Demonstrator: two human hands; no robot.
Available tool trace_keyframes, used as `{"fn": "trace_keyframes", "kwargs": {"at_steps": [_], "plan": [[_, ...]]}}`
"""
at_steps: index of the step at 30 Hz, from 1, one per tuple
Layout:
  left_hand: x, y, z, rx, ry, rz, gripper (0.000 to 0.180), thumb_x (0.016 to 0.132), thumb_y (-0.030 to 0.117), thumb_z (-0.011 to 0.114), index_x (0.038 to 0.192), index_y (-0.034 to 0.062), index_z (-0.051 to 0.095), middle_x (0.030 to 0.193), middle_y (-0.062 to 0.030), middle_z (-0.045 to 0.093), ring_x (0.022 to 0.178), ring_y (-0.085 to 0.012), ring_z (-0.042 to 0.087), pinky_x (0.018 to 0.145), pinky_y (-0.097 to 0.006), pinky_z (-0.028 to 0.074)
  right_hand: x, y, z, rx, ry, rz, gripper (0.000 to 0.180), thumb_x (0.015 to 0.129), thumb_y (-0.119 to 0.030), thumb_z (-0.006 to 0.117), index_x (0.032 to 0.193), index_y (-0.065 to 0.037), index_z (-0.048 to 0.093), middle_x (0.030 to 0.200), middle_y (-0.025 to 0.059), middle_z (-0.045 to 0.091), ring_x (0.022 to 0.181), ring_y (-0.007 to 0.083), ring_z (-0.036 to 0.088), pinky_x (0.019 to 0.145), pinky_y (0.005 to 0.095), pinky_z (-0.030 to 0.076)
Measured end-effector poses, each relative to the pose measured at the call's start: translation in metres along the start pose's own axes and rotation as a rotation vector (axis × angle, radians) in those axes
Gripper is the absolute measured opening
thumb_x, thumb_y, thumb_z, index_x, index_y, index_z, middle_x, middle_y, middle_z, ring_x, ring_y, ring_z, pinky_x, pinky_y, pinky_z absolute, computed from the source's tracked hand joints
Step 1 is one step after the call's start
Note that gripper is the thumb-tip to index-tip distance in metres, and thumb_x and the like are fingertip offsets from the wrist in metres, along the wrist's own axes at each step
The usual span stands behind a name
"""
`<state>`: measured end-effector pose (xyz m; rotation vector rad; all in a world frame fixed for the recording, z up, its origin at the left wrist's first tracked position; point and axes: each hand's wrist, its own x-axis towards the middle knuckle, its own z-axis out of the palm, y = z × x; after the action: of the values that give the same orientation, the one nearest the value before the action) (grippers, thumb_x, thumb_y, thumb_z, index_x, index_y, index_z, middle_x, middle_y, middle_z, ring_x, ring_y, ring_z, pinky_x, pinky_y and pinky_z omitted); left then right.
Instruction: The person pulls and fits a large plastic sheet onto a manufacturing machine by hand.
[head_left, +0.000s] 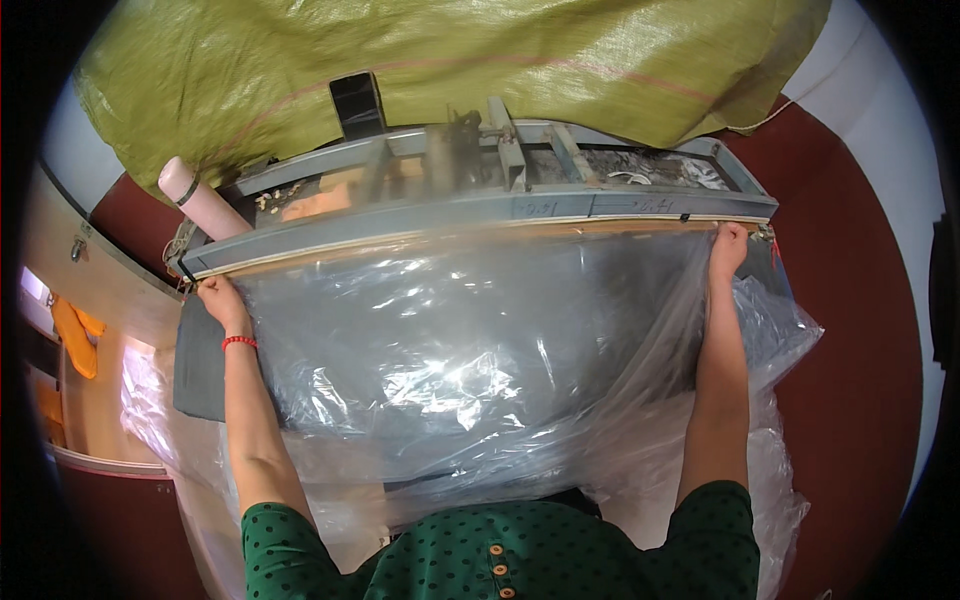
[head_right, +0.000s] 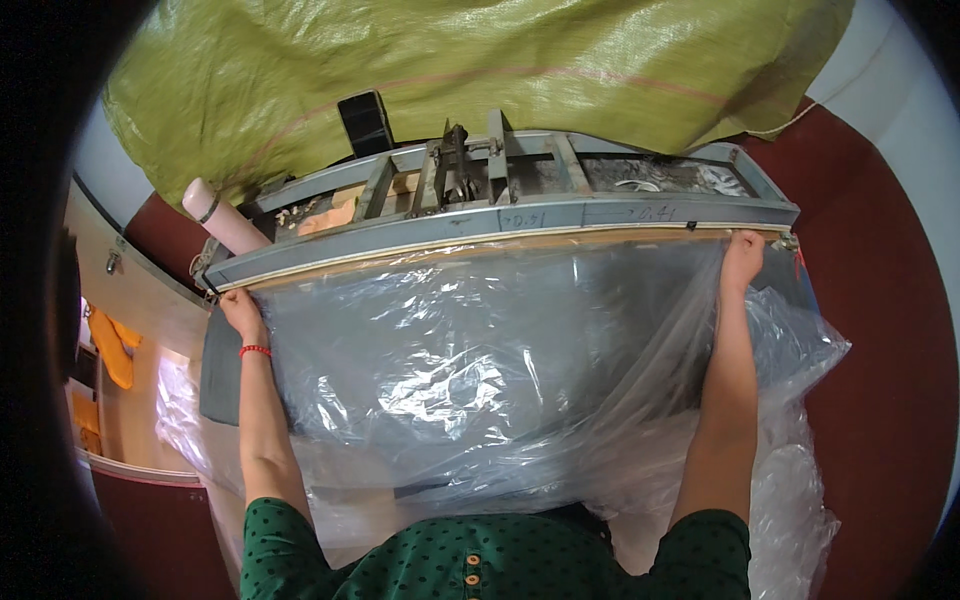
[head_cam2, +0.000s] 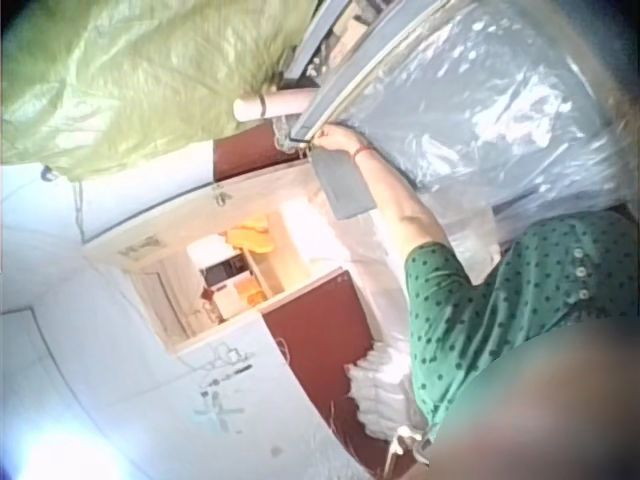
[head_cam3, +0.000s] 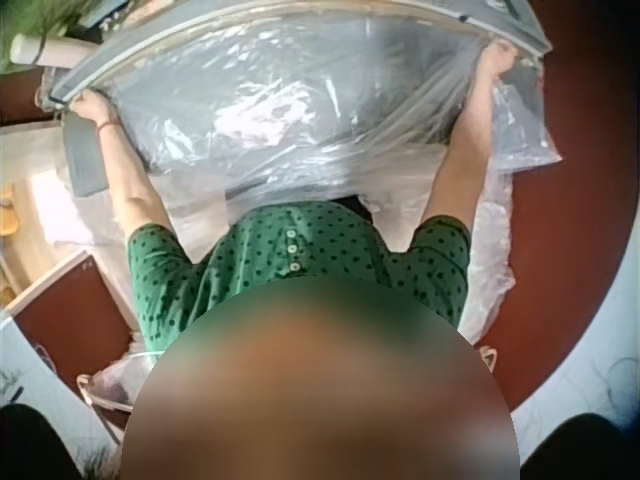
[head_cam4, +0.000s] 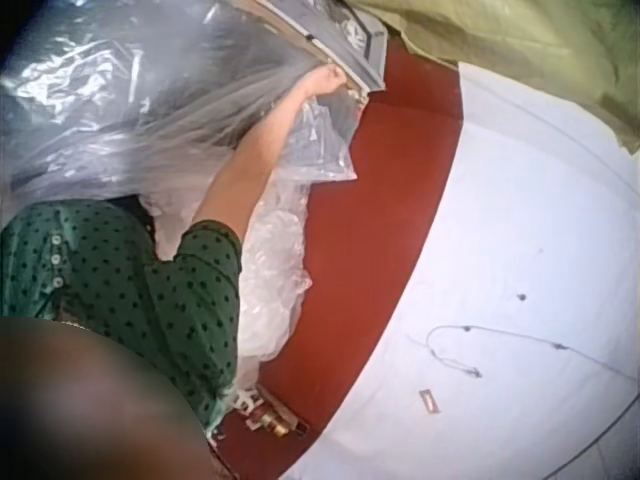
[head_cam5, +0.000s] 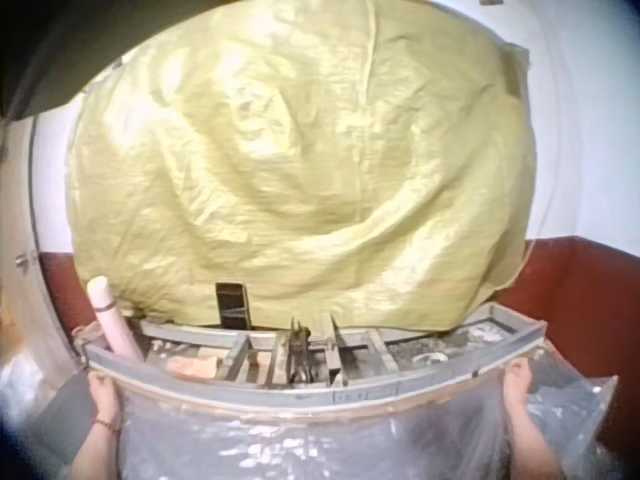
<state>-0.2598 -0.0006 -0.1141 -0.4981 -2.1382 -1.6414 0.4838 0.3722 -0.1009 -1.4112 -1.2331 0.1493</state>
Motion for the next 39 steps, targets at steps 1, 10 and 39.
{"fn": "trace_keyframes", "kwargs": {"at_steps": [1,10,39], "plan": [[0.004,-0.002,-0.002,0.006,0.005,-0.095,0.015,0.082,0.015,0.048,0.078,0.0016,0.046,0.068,-0.0061,0.052,0.058,-0.0139,0.047,0.055,-0.027,0.041,0.001,0.002,0.001,0.134,0.026,0.062,0.007,0.077,-0.008,0.056,0.081,-0.003,0.053,0.068,0.0022,0.054,0.061,0.01,0.05,0.06,0.0228,0.042],[-0.006,0.007,-0.022,-0.318,-0.147,-0.178,0.004,0.084,0.009,0.044,0.087,0.0059,0.044,0.068,-0.0016,0.048,0.055,-0.0092,0.045,0.048,-0.022,0.038,-0.008,-0.011,-0.023,0.326,0.016,0.052,0.016,0.081,-0.008,0.055,0.095,-0.002,0.05,0.08,0.0062,0.056,0.073,0.012,0.053,0.064,0.0233,0.043],[-0.15,0.077,-0.245,-0.451,-0.464,-0.607,0.04,0.089,0.035,0.046,0.117,0.0065,0.047,0.115,-0.0049,0.05,0.103,-0.0162,0.047,0.086,-0.032,0.04,-0.078,-0.219,-0.119,0.593,-0.878,0.07,0.033,0.089,-0.033,0.05,0.101,-0.004,0.057,0.068,-0.0054,0.047,0.063,0.0036,0.042,0.057,0.0183,0.033]]}}
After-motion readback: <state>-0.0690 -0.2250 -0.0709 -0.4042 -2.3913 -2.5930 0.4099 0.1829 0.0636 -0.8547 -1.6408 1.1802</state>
